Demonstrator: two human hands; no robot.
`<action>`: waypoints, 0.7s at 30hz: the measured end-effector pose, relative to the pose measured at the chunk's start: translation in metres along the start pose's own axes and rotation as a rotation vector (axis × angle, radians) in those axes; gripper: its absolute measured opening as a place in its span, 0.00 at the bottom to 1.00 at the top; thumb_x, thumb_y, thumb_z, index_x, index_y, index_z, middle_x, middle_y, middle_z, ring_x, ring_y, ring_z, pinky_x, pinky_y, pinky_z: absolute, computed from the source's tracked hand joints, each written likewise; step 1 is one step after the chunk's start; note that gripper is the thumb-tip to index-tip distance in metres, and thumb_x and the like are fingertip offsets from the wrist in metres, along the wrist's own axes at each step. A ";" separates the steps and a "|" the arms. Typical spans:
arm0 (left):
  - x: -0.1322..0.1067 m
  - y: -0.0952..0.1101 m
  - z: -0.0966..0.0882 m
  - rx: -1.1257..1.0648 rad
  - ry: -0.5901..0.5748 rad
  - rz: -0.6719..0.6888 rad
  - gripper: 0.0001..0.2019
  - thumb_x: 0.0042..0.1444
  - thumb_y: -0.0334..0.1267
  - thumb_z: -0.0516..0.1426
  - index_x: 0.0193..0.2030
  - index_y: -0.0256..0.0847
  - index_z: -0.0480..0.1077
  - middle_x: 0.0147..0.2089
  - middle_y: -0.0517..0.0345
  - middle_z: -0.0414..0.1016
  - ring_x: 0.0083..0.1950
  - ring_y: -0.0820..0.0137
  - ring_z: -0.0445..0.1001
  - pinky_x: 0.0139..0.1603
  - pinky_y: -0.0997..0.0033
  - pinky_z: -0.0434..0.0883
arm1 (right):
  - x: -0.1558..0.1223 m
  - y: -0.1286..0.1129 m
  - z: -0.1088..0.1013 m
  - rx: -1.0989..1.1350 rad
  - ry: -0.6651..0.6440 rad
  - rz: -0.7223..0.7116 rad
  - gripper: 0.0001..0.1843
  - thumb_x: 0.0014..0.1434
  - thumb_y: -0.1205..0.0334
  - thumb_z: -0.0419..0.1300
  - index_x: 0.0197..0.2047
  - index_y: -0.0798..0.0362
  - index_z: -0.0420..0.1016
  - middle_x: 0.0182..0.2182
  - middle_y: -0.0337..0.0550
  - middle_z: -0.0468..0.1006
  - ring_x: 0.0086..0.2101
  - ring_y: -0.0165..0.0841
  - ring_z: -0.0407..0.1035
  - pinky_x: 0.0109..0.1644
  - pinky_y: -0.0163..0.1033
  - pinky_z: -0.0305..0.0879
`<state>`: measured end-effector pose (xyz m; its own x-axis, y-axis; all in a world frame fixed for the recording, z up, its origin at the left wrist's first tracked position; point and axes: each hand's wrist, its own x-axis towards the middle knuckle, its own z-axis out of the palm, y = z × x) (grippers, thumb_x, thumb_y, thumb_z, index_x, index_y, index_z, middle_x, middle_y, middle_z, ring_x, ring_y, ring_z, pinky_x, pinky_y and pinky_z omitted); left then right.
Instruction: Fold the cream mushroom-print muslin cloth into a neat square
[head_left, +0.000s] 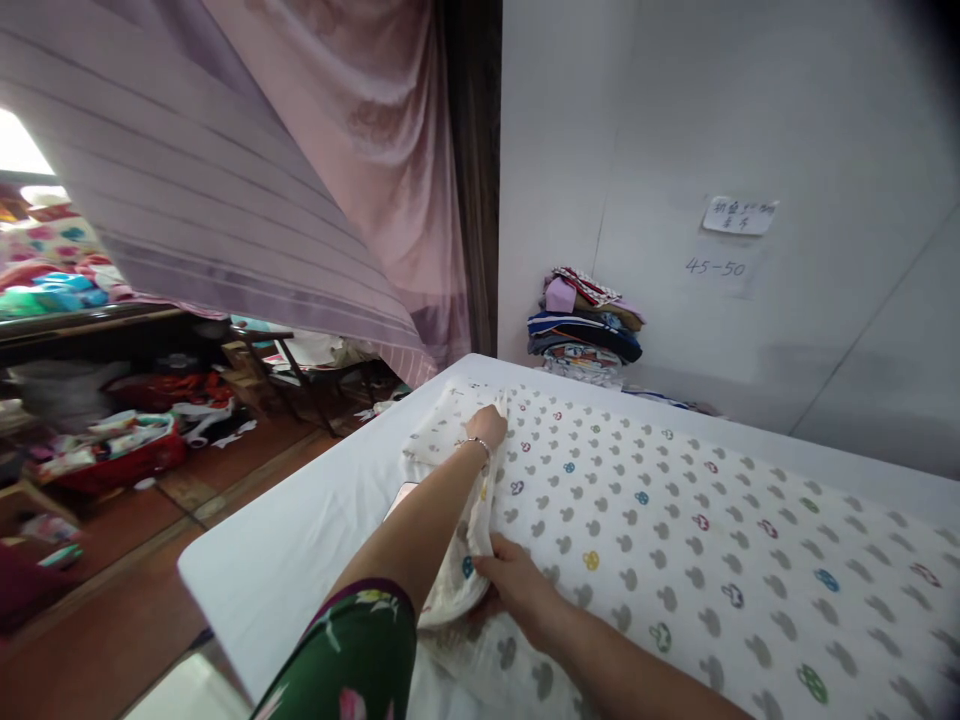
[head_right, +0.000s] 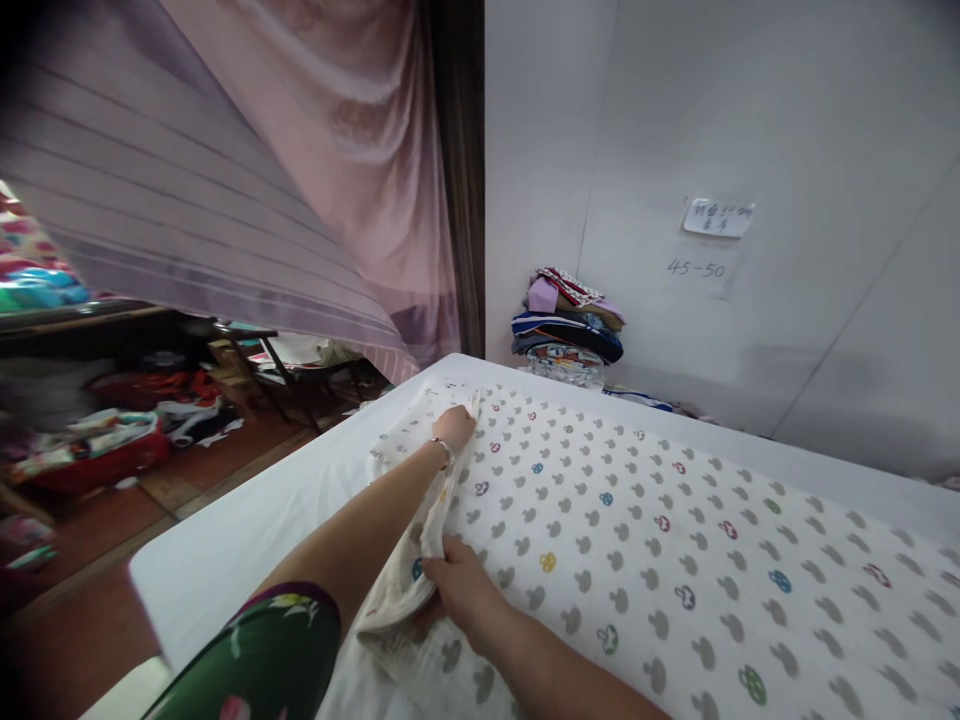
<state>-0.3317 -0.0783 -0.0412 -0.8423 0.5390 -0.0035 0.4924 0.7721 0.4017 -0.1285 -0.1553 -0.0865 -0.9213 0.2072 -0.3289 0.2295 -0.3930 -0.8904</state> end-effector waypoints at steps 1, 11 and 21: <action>-0.001 0.000 0.001 -0.003 0.000 -0.003 0.13 0.52 0.34 0.49 0.43 0.37 0.69 0.47 0.43 0.73 0.48 0.60 0.71 0.43 0.67 0.66 | 0.001 0.001 0.000 0.002 -0.001 0.001 0.19 0.44 0.56 0.57 0.40 0.55 0.70 0.26 0.41 0.73 0.24 0.34 0.68 0.23 0.40 0.67; -0.001 -0.002 0.007 -0.059 -0.038 -0.071 0.18 0.49 0.47 0.54 0.43 0.36 0.68 0.45 0.43 0.73 0.47 0.58 0.72 0.41 0.67 0.66 | 0.005 0.013 -0.006 0.019 -0.006 -0.001 0.22 0.44 0.54 0.57 0.42 0.57 0.68 0.27 0.42 0.73 0.22 0.33 0.68 0.22 0.41 0.68; 0.022 -0.012 -0.010 -0.156 -0.095 -0.132 0.07 0.46 0.38 0.55 0.27 0.36 0.68 0.30 0.44 0.74 0.39 0.57 0.74 0.31 0.70 0.65 | 0.000 0.004 -0.002 0.030 0.025 0.024 0.15 0.43 0.63 0.55 0.36 0.55 0.72 0.23 0.39 0.72 0.21 0.32 0.67 0.23 0.39 0.67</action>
<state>-0.3588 -0.0792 -0.0368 -0.8691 0.4718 -0.1485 0.3333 0.7805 0.5289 -0.1265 -0.1547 -0.0908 -0.9074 0.2198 -0.3583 0.2415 -0.4251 -0.8723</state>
